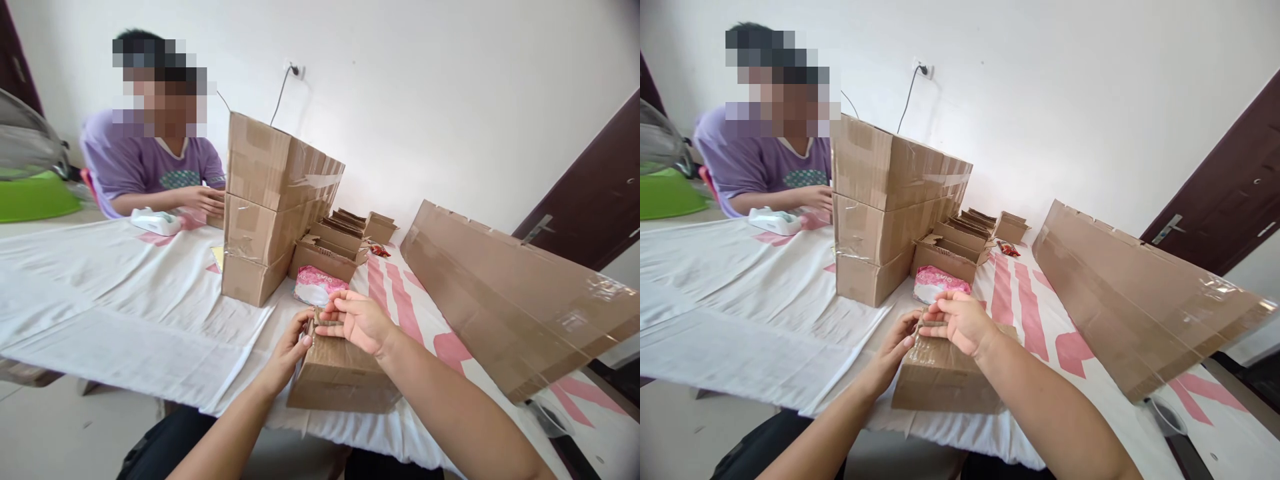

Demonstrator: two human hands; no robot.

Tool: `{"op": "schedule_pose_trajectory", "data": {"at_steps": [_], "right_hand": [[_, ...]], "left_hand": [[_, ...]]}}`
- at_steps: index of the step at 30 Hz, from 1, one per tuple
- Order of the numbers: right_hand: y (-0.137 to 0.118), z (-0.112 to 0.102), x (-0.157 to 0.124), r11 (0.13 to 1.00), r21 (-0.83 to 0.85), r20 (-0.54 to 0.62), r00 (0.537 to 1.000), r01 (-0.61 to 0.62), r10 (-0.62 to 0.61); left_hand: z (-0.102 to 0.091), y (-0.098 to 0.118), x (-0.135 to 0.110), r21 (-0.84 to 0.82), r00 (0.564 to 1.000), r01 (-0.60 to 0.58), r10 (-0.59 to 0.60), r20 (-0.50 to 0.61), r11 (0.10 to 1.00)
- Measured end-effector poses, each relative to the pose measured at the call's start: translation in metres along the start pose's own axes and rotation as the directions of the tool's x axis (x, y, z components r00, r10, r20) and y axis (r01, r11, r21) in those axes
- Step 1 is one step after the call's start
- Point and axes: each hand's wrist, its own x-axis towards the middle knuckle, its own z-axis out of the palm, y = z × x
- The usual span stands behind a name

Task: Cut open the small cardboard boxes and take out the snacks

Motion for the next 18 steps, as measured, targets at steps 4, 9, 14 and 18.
{"op": "schedule_pose_trajectory", "data": {"at_steps": [4,9,14,18], "right_hand": [[-0.004,0.0,-0.001,0.965,-0.165,0.087,0.978,0.203,-0.19],[-0.014,-0.034,0.002,0.733,-0.584,0.113,0.929,0.35,-0.354],[-0.009,-0.062,0.002,0.447,-0.794,0.321,0.908,0.412,-0.267],[0.0,-0.062,0.003,0.275,-0.798,0.448,0.833,0.537,-0.326]], "left_hand": [[-0.002,0.006,0.001,0.03,0.999,0.01,-0.011,0.033,0.999],[-0.002,0.008,0.001,0.045,1.0,0.017,-0.018,0.012,0.999],[0.001,0.007,0.001,0.036,1.0,0.023,-0.023,-0.001,0.999],[0.001,0.004,0.001,0.021,0.999,0.038,-0.038,-0.01,0.999]]}}
